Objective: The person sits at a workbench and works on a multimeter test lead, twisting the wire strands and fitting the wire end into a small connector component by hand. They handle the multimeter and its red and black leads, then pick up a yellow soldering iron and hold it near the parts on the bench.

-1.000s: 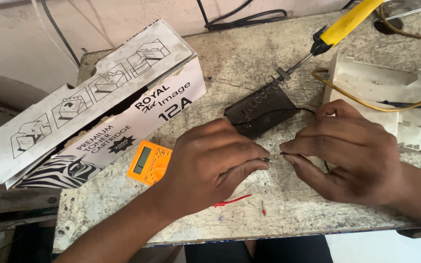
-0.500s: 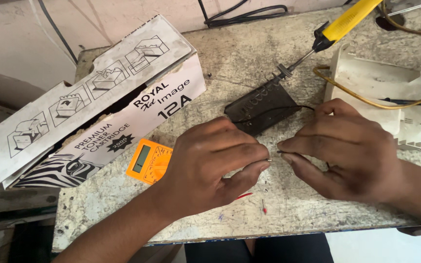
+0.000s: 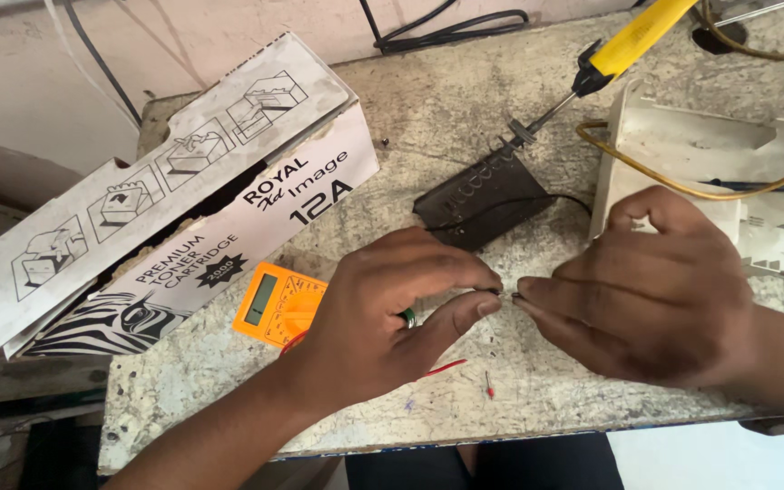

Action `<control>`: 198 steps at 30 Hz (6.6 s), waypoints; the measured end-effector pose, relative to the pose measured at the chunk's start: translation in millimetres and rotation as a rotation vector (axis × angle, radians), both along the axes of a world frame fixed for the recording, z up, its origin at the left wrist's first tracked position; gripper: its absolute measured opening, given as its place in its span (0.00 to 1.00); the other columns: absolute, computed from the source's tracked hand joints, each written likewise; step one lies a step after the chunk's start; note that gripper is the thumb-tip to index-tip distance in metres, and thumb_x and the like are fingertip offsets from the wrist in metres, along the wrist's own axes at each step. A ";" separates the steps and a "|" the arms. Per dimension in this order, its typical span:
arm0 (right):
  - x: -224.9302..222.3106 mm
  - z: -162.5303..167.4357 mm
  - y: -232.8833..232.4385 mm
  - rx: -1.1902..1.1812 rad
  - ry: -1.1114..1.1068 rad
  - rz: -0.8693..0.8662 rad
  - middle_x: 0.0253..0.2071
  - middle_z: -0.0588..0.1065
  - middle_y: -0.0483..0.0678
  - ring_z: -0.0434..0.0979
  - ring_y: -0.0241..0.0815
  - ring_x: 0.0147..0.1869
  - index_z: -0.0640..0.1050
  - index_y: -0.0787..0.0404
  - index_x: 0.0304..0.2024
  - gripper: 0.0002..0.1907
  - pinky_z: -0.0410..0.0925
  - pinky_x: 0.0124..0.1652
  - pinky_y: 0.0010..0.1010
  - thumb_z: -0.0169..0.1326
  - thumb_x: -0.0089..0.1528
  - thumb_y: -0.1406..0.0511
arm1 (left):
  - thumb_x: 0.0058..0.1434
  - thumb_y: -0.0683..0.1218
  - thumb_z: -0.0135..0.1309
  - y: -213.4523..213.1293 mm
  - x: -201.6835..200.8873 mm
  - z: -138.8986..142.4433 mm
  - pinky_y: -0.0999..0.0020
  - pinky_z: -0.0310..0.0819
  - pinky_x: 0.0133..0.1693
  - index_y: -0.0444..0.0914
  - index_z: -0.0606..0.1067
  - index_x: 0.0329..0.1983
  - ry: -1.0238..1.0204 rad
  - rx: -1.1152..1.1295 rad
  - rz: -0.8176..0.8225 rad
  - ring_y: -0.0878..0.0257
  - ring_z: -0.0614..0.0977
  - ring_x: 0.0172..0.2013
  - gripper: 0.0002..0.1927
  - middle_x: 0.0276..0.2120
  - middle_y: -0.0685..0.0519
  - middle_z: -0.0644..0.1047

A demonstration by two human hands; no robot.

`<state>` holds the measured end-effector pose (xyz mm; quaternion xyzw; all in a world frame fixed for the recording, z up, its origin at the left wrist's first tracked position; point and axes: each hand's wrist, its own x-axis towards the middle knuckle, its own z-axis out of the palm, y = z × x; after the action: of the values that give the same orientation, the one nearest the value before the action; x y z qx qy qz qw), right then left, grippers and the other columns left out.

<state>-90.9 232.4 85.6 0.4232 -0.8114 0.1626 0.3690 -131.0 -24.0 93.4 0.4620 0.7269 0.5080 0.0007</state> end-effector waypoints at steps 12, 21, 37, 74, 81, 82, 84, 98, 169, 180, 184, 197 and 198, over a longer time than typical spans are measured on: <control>5.1 6.5 -4.3 0.059 0.025 0.003 0.22 0.77 0.38 0.77 0.30 0.26 0.82 0.52 0.25 0.08 0.66 0.32 0.30 0.71 0.53 0.64 | 0.66 0.43 0.63 2.5 -0.9 -7.3 0.65 0.76 0.47 0.40 0.80 0.44 0.036 -0.011 -0.033 0.59 0.83 0.41 0.05 0.41 0.54 0.83; 7.8 9.4 1.4 0.074 -0.040 0.014 0.22 0.76 0.37 0.77 0.30 0.26 0.82 0.54 0.29 0.07 0.65 0.32 0.29 0.70 0.55 0.64 | 0.65 0.43 0.63 1.7 1.0 -3.1 0.62 0.74 0.42 0.38 0.77 0.42 0.151 -0.047 0.007 0.55 0.80 0.38 0.07 0.38 0.52 0.81; -1.5 6.7 5.4 0.034 -0.089 0.073 0.28 0.77 0.37 0.71 0.28 0.26 0.82 0.53 0.33 0.06 0.58 0.37 0.33 0.68 0.55 0.65 | 0.60 0.39 0.62 -4.2 -5.2 -5.2 0.62 0.76 0.41 0.41 0.80 0.42 0.291 -0.091 0.086 0.57 0.80 0.39 0.08 0.42 0.56 0.82; -0.8 3.0 4.6 -0.146 -0.384 0.036 0.30 0.76 0.46 0.72 0.39 0.30 0.72 0.62 0.41 0.06 0.64 0.36 0.31 0.54 0.62 0.71 | 0.65 0.40 0.59 -0.2 -0.6 0.2 0.61 0.75 0.43 0.39 0.78 0.44 0.262 -0.086 0.027 0.54 0.79 0.40 0.06 0.40 0.52 0.80; -0.1 -3.7 -0.6 -0.012 -0.312 0.093 0.24 0.75 0.42 0.69 0.34 0.21 0.76 0.59 0.37 0.14 0.58 0.26 0.31 0.68 0.54 0.64 | 0.66 0.42 0.59 0.5 0.6 1.7 0.61 0.75 0.43 0.40 0.78 0.44 0.211 -0.067 0.023 0.54 0.80 0.40 0.04 0.41 0.53 0.81; -1.9 -3.3 -0.3 -0.006 -0.274 0.084 0.23 0.75 0.42 0.68 0.34 0.21 0.77 0.59 0.37 0.13 0.59 0.26 0.31 0.68 0.53 0.66 | 0.66 0.42 0.59 0.5 1.2 1.9 0.61 0.75 0.43 0.40 0.78 0.44 0.208 -0.065 0.023 0.54 0.80 0.40 0.04 0.40 0.53 0.81; -3.1 -2.1 0.2 0.000 -0.222 0.073 0.21 0.74 0.41 0.67 0.34 0.19 0.78 0.59 0.35 0.12 0.59 0.25 0.31 0.68 0.51 0.68 | 0.66 0.43 0.59 0.5 2.4 2.1 0.61 0.75 0.43 0.40 0.78 0.44 0.201 -0.060 0.020 0.54 0.80 0.40 0.04 0.40 0.53 0.81; -2.7 -4.3 -0.2 0.030 -0.001 0.080 0.16 0.64 0.36 0.62 0.31 0.18 0.81 0.55 0.31 0.08 0.54 0.22 0.30 0.69 0.54 0.64 | 0.65 0.45 0.63 3.4 2.9 -4.3 0.63 0.76 0.43 0.40 0.80 0.45 0.123 -0.056 0.016 0.57 0.82 0.38 0.07 0.38 0.53 0.83; 7.2 14.8 -8.6 0.172 -0.070 -0.130 0.25 0.66 0.41 0.67 0.37 0.25 0.82 0.56 0.36 0.09 0.58 0.30 0.32 0.67 0.56 0.61 | 0.62 0.45 0.64 2.1 1.3 -2.2 0.62 0.73 0.39 0.41 0.80 0.41 0.239 -0.068 0.002 0.58 0.78 0.34 0.06 0.33 0.56 0.80; 5.7 12.0 -6.4 0.169 -0.039 -0.112 0.24 0.66 0.40 0.67 0.35 0.25 0.82 0.57 0.35 0.10 0.58 0.29 0.31 0.68 0.57 0.60 | 0.60 0.45 0.65 2.5 0.4 -3.5 0.63 0.74 0.39 0.42 0.81 0.41 0.208 -0.082 -0.004 0.59 0.80 0.35 0.07 0.34 0.56 0.82; 6.6 11.9 -4.9 0.110 -0.114 -0.108 0.24 0.66 0.42 0.67 0.38 0.24 0.82 0.57 0.35 0.09 0.58 0.28 0.33 0.66 0.56 0.62 | 0.62 0.45 0.64 1.8 -0.4 -2.0 0.62 0.74 0.40 0.42 0.80 0.41 0.192 -0.074 -0.014 0.57 0.80 0.35 0.07 0.35 0.55 0.81; 2.4 15.0 -2.8 -0.035 -0.391 -0.062 0.26 0.70 0.46 0.71 0.44 0.27 0.81 0.62 0.41 0.10 0.64 0.29 0.36 0.57 0.57 0.71 | 0.57 0.49 0.59 3.5 -0.9 -8.4 0.53 0.73 0.49 0.44 0.79 0.32 0.441 -0.421 0.032 0.53 0.79 0.44 0.05 0.32 0.54 0.78; 2.2 15.5 -3.3 -0.028 -0.376 -0.062 0.26 0.70 0.46 0.71 0.44 0.27 0.81 0.61 0.41 0.10 0.64 0.29 0.36 0.58 0.56 0.71 | 0.59 0.50 0.59 3.8 -0.6 -8.0 0.53 0.72 0.49 0.44 0.80 0.32 0.426 -0.432 0.038 0.53 0.79 0.44 0.06 0.33 0.54 0.78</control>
<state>-88.7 229.1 101.1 0.3550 -0.8763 0.2387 0.2217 -131.6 -20.2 85.5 0.5336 0.8105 0.2332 -0.0631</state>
